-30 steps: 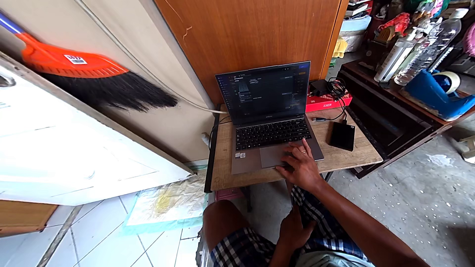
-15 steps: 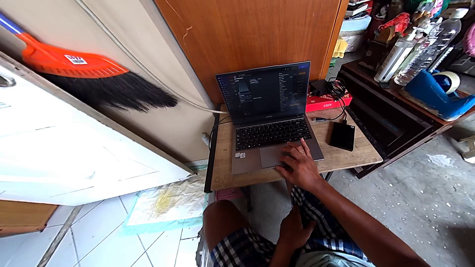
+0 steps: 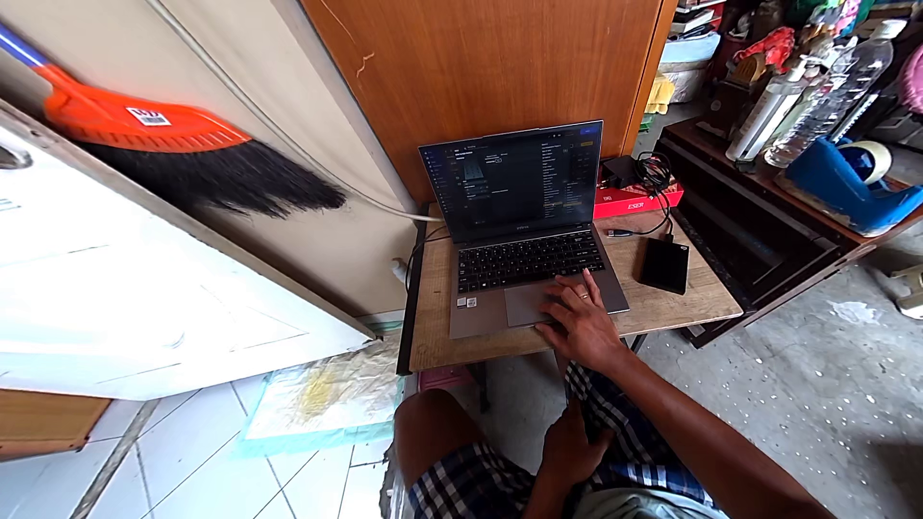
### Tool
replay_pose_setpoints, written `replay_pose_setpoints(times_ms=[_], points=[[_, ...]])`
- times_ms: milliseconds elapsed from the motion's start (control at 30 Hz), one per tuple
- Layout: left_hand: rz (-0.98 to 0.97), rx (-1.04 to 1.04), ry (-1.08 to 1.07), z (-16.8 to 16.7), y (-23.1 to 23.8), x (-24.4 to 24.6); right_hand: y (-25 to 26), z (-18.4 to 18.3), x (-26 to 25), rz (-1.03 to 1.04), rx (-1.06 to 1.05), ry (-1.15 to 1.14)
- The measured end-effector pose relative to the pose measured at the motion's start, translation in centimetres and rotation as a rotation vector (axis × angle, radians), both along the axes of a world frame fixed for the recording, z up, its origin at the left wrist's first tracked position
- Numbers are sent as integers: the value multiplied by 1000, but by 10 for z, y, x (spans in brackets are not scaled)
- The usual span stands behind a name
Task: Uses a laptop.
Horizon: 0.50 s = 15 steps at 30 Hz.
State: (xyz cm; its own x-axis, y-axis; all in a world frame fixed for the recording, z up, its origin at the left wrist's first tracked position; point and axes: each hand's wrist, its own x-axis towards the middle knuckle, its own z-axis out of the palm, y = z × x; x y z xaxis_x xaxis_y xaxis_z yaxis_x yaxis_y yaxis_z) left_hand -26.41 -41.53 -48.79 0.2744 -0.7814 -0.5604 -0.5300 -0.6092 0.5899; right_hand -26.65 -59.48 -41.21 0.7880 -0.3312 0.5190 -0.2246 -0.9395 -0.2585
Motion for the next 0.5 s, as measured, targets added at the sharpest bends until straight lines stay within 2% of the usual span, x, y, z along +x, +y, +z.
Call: replay_pose_setpoints(times_ms=[500], points=[[5,-2,6,2,1,0,1,0,0,-16,-6,-43]])
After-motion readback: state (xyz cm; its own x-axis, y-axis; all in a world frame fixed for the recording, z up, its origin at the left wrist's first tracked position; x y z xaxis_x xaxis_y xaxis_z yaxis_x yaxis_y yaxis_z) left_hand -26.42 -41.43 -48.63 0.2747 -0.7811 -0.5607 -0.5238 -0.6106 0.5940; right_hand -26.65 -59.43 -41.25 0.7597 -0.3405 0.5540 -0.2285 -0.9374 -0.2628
